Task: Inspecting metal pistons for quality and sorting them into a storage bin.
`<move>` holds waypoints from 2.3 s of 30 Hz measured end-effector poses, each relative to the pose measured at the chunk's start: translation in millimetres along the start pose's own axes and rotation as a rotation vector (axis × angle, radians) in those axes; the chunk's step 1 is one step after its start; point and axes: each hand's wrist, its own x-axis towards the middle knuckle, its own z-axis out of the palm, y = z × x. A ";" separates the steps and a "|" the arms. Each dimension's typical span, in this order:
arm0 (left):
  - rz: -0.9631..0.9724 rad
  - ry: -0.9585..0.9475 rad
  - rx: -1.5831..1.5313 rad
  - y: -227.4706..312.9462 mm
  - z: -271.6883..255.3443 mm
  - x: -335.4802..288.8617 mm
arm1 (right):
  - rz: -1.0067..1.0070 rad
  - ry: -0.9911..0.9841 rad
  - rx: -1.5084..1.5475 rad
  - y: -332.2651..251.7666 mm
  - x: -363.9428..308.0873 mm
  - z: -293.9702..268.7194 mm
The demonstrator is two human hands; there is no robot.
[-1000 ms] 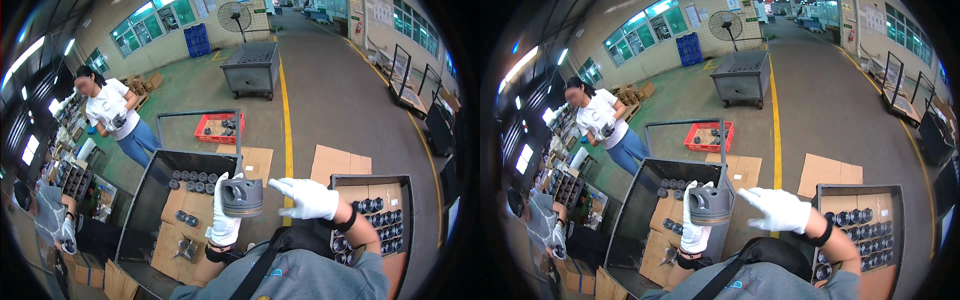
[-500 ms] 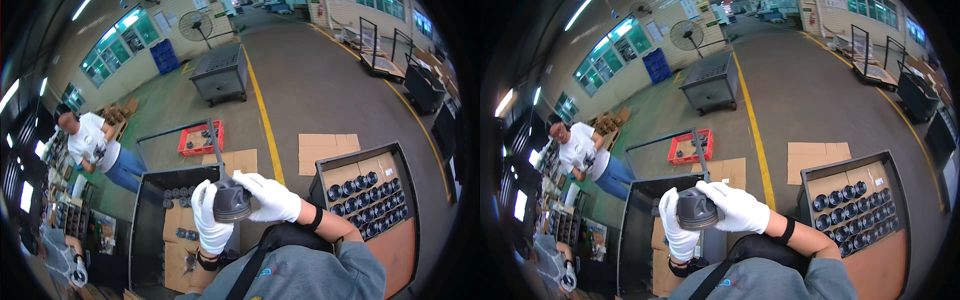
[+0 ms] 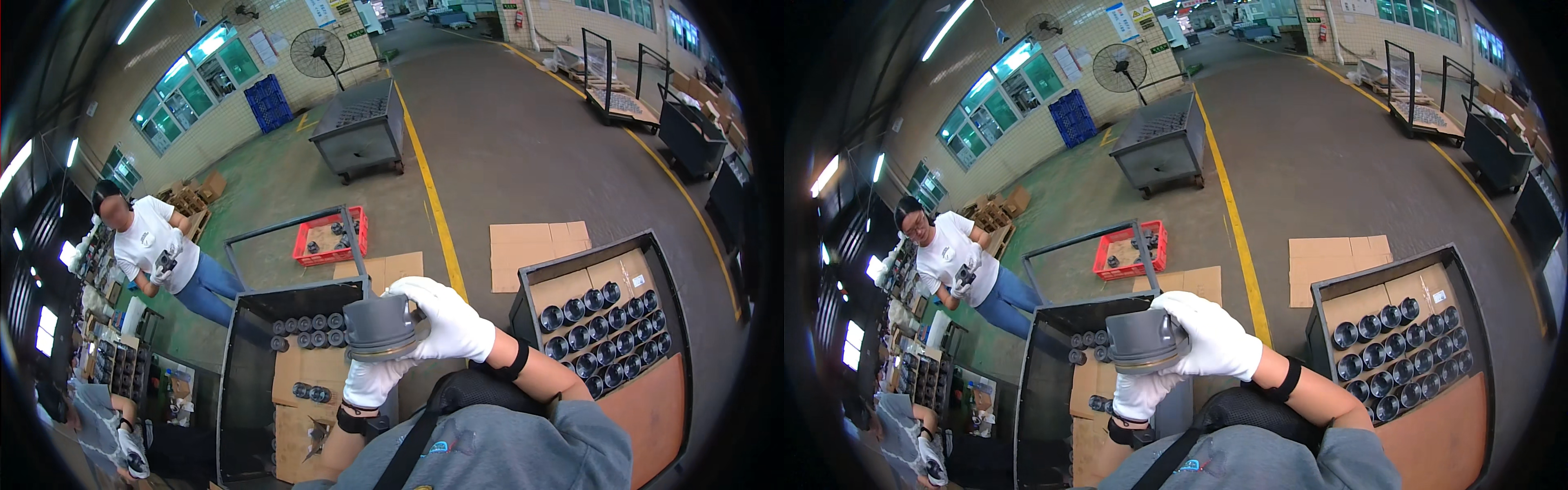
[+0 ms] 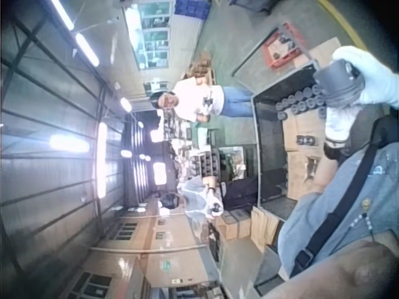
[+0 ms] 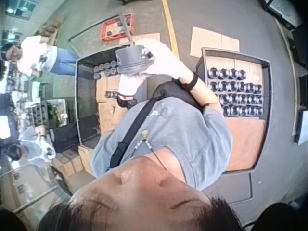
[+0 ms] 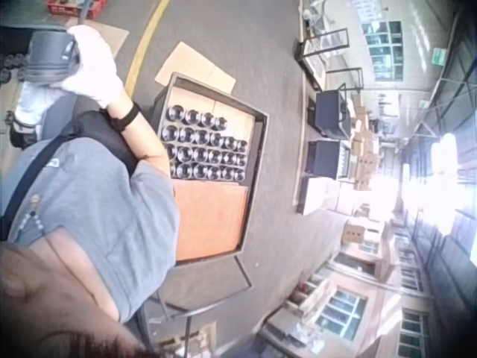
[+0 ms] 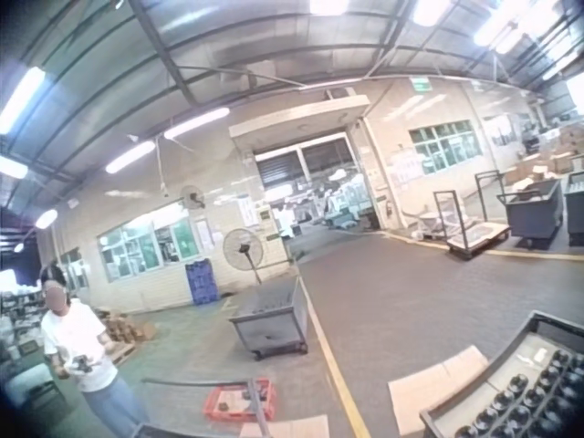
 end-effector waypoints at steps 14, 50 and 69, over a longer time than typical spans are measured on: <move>0.553 0.265 0.771 18.2 30.2 1.6 | 0.018 0.030 0.067 6.8 -6.9 19.8; -0.304 0.131 -0.465 28.5 -54.1 14.0 | 0.254 0.133 -0.176 -6.3 -25.1 38.1; -0.589 0.052 0.313 -133.5 9.5 182.9 | 0.848 0.101 0.448 90.4 -131.4 -146.2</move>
